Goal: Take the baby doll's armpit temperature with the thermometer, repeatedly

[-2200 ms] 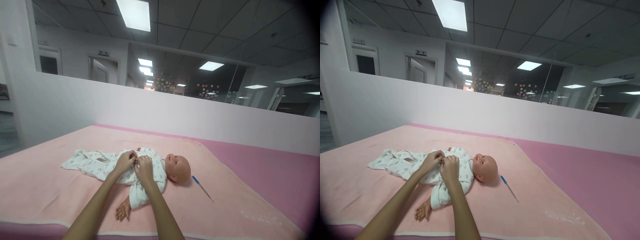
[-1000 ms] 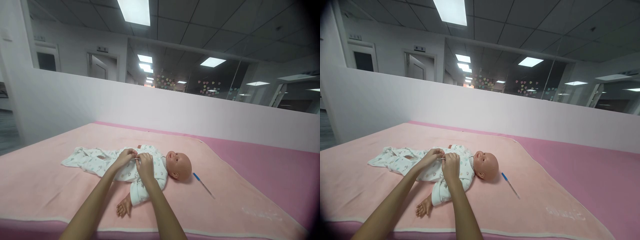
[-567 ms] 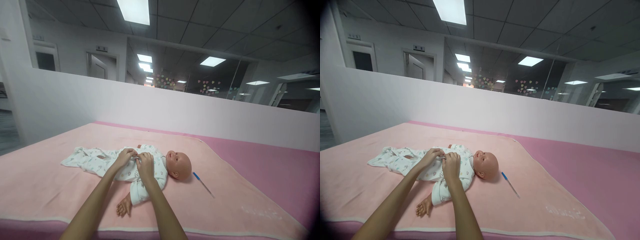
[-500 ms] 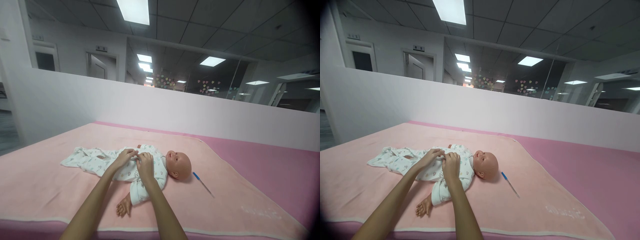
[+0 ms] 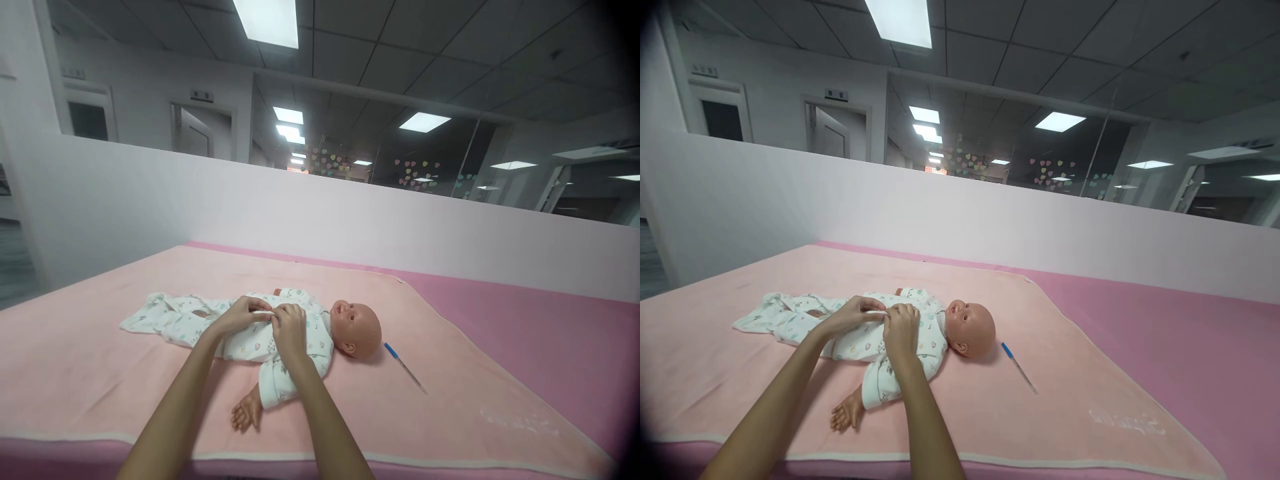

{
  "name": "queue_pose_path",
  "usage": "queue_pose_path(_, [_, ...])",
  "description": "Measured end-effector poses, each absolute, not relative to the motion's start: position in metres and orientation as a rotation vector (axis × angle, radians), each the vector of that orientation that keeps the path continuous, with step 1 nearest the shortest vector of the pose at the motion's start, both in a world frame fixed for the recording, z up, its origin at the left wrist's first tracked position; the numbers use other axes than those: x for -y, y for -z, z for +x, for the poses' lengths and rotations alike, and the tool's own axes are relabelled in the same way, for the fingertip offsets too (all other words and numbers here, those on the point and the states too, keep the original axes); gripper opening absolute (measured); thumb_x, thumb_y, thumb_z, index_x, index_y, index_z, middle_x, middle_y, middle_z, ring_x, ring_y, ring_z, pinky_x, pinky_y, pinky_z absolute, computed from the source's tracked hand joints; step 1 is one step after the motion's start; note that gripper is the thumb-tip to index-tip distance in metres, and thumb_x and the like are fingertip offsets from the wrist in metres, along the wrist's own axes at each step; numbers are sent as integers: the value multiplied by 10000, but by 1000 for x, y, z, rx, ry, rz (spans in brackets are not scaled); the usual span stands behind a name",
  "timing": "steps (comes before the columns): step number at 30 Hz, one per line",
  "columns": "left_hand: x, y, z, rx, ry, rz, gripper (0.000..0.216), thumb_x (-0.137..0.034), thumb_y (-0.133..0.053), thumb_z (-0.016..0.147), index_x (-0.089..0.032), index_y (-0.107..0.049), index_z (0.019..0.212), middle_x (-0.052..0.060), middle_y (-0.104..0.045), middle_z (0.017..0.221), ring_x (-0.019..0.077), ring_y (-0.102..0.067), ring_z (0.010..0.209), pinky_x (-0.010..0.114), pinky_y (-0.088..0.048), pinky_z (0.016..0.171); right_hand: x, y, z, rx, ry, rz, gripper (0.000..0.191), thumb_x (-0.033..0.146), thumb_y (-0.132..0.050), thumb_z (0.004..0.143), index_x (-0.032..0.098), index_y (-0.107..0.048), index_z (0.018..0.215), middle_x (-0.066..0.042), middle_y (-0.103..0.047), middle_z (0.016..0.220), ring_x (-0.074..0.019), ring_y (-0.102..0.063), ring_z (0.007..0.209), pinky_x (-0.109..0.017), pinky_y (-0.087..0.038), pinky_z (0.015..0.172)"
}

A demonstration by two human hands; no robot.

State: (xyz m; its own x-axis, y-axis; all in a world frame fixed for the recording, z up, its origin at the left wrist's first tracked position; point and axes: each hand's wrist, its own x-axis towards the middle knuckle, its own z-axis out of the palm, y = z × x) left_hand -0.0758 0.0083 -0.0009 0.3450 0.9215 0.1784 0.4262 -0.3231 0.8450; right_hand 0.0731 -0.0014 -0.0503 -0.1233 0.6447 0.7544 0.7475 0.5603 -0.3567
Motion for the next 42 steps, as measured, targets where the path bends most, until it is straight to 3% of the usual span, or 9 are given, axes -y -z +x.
queue_pose_path(10, [-1, -6, -74, -1193, -877, 1903, 339, -368, -642, 606, -153, -666, 866, 68, -680, 924, 227, -596, 876, 288, -449, 746, 3, 49, 74, 1854, 194, -1168, 132, 171, -476, 840, 223, -595, 853, -16, -598, 880, -164, -472, 861, -315, -322, 805])
queue_pose_path(27, [-6, -1, -76, -1199, -864, 1973, 262, -350, -601, 627, -166, -663, 802, 39, -672, 806, 194, -581, 765, 267, -430, 661, 0, 52, 73, 1870, 222, -1188, 127, 182, -474, 857, 232, -588, 880, -8, -573, 855, -155, -463, 839, -304, -314, 787])
queue_pose_path(42, [-11, 3, -79, -1240, -844, 1990, 332, -396, -604, 618, -162, -668, 844, 27, -658, 766, 183, -561, 731, 242, -412, 614, -2, 53, 74, 1899, 276, -1216, 139, 184, -449, 872, 234, -579, 880, -14, -558, 830, -155, -465, 815, -309, -307, 793])
